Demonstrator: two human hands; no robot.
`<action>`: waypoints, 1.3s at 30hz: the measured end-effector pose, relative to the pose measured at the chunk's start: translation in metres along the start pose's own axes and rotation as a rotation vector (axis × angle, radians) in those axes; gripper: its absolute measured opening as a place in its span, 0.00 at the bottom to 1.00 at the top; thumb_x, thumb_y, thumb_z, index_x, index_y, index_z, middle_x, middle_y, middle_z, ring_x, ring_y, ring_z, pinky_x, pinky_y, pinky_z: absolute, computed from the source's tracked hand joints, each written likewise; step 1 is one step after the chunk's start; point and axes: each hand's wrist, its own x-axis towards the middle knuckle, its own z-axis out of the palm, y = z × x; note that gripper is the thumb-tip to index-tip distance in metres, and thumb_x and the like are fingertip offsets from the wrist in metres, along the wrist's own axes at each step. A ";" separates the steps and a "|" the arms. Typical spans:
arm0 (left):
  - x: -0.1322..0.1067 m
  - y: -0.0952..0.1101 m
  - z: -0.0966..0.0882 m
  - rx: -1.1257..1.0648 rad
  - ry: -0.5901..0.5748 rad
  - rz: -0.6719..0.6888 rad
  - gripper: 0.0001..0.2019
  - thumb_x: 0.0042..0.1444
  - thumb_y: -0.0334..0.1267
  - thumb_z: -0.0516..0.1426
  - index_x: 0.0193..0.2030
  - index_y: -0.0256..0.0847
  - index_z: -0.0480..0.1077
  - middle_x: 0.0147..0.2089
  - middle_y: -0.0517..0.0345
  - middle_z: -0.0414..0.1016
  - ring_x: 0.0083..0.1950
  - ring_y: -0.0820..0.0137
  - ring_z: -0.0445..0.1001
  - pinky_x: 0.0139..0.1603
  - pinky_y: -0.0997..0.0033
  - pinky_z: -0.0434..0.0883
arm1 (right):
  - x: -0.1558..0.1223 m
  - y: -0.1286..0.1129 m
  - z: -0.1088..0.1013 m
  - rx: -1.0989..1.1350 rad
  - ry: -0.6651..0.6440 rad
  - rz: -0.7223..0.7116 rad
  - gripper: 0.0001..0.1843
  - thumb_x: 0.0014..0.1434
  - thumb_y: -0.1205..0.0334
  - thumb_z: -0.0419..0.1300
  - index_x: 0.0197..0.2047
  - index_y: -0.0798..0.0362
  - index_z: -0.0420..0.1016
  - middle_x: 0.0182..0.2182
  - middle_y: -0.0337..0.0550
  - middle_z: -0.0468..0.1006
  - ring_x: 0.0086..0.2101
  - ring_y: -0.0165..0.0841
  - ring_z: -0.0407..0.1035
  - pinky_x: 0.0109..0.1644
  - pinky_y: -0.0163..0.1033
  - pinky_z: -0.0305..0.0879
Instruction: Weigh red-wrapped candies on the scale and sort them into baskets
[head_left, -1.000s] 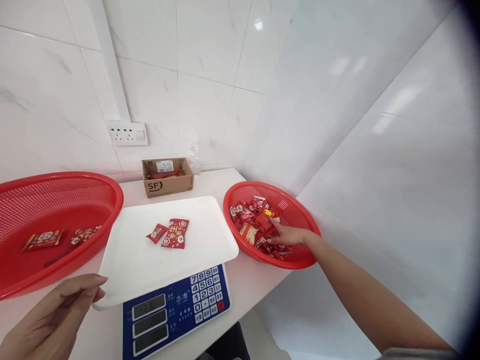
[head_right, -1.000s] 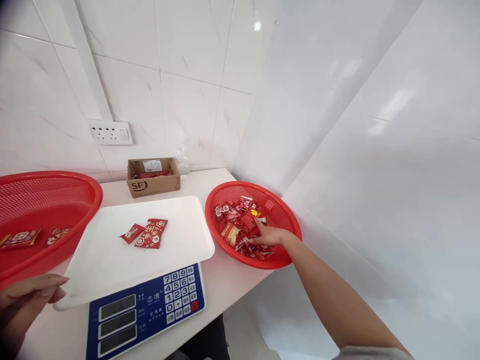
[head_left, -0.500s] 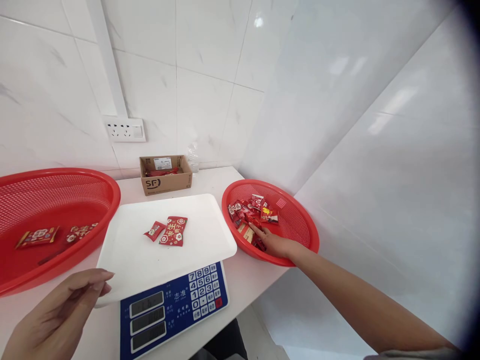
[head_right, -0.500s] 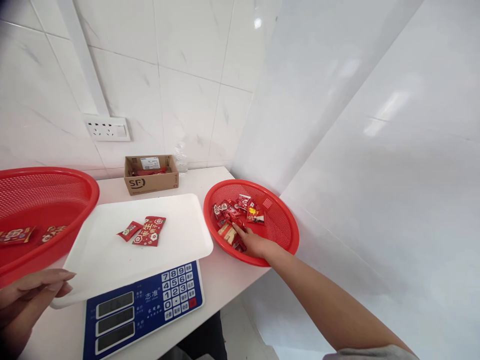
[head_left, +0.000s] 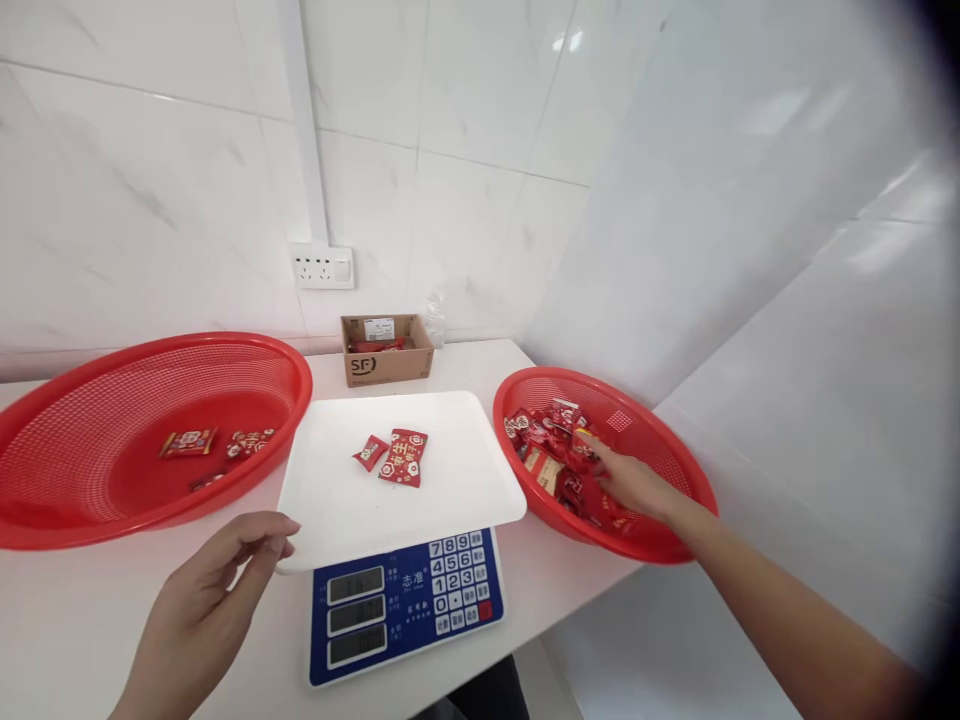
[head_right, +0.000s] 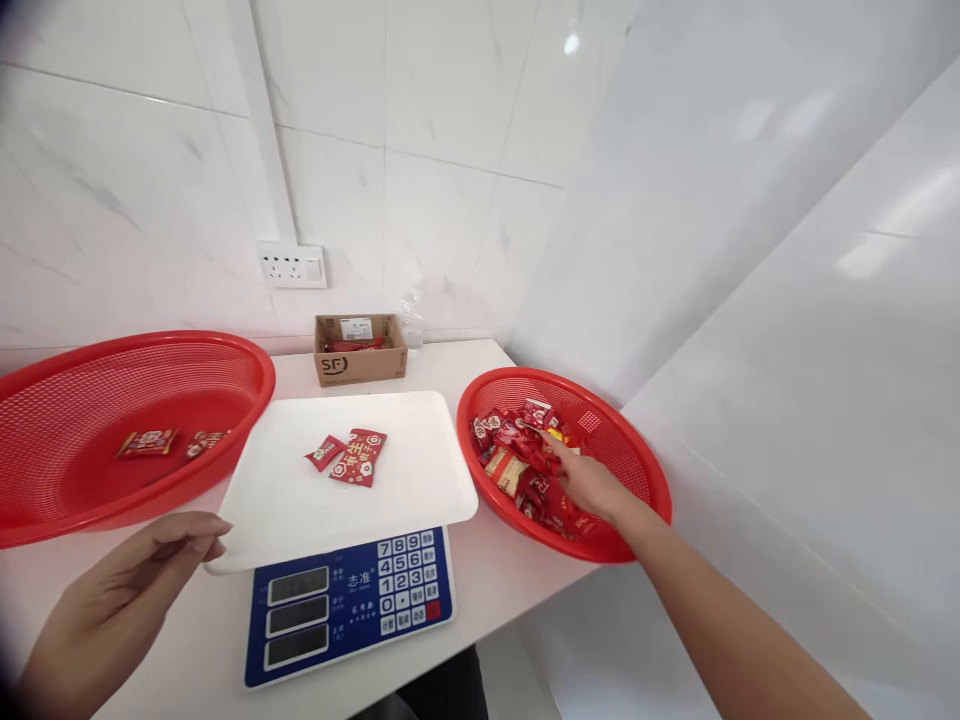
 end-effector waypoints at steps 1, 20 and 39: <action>-0.001 0.002 -0.001 -0.022 0.002 -0.017 0.12 0.52 0.50 0.55 0.36 0.47 0.72 0.35 0.60 0.77 0.35 0.68 0.77 0.36 0.75 0.74 | 0.000 0.000 -0.004 -0.009 0.019 0.024 0.40 0.54 0.70 0.51 0.69 0.48 0.45 0.42 0.51 0.78 0.37 0.43 0.73 0.38 0.42 0.64; -0.001 0.058 0.038 0.183 -0.262 0.521 0.14 0.59 0.37 0.53 0.52 0.47 0.67 0.53 0.51 0.71 0.54 0.62 0.70 0.50 0.60 0.73 | -0.043 -0.213 0.053 0.747 0.107 -0.531 0.22 0.60 0.52 0.51 0.56 0.47 0.67 0.42 0.43 0.76 0.35 0.33 0.72 0.37 0.39 0.70; 0.008 0.055 0.048 0.305 -0.366 0.444 0.13 0.61 0.33 0.48 0.51 0.43 0.67 0.50 0.52 0.75 0.52 0.62 0.71 0.49 0.58 0.74 | -0.058 -0.175 0.057 1.078 -0.070 -0.362 0.35 0.55 0.53 0.59 0.63 0.46 0.52 0.57 0.53 0.68 0.52 0.39 0.68 0.50 0.48 0.69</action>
